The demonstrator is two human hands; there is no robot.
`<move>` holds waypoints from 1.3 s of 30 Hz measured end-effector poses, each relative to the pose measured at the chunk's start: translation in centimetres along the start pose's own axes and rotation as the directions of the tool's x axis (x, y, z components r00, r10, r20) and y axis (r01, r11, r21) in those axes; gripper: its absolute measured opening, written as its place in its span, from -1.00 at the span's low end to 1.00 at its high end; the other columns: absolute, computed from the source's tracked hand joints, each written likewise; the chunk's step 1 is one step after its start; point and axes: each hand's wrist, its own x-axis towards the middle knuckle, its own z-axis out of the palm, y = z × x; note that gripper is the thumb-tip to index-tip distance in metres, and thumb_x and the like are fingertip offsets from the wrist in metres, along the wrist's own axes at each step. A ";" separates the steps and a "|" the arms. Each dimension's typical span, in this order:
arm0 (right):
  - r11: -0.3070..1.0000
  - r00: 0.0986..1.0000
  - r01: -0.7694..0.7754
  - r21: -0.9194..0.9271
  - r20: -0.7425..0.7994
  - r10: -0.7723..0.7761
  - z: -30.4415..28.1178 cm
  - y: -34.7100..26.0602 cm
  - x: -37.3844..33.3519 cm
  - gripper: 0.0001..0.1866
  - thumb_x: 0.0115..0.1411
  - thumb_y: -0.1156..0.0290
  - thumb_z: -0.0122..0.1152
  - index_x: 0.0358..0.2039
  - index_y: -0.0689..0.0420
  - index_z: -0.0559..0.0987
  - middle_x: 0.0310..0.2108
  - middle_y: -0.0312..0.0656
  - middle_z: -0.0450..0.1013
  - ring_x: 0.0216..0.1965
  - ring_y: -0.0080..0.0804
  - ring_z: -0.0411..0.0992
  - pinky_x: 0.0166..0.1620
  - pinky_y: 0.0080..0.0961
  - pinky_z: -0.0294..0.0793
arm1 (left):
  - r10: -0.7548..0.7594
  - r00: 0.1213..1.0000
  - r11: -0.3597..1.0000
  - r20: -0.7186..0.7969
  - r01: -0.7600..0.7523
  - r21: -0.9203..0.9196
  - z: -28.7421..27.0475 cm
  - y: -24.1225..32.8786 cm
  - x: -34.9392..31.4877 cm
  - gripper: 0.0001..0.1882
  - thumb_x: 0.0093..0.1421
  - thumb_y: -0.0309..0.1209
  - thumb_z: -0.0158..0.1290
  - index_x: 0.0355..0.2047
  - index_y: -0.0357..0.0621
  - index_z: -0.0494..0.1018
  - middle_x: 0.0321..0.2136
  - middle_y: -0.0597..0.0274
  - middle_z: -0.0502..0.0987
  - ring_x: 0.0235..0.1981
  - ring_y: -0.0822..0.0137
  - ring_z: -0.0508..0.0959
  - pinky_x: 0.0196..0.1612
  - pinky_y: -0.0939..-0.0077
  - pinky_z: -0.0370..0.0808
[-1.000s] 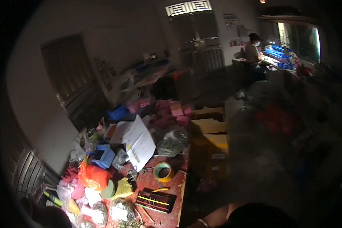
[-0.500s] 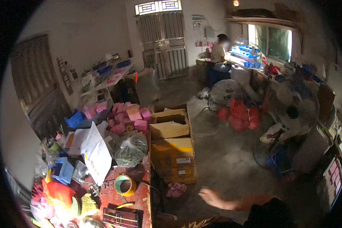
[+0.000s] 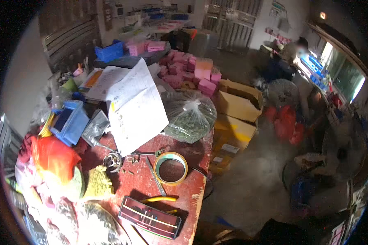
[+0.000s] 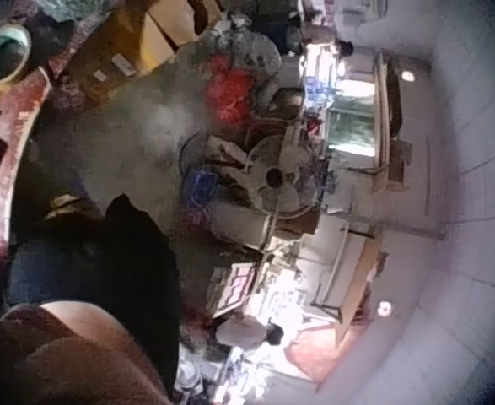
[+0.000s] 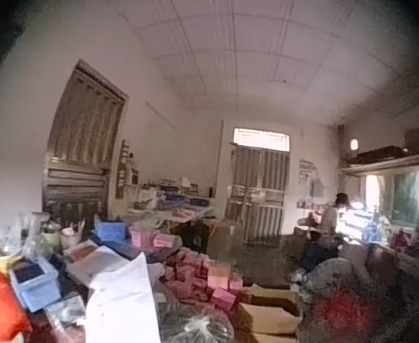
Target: Using a heat tool to assemble small pieces of artificial green foliage.
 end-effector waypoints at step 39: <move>-0.020 0.044 0.979 0.200 -0.312 -0.949 -12.5 -51.0 -16.2 -0.78 0.14 0.50 0.24 -0.19 0.23 0.53 -0.44 -0.09 0.53 -0.36 -0.30 0.56 -0.30 -0.46 0.49 | 0.668 0.743 0.611 0.044 -0.581 0.537 -1.7 8.7 -19.7 -0.79 0.09 -0.52 0.10 -0.23 -0.26 0.44 -0.37 0.09 0.52 -0.33 0.21 0.55 -0.21 0.41 0.47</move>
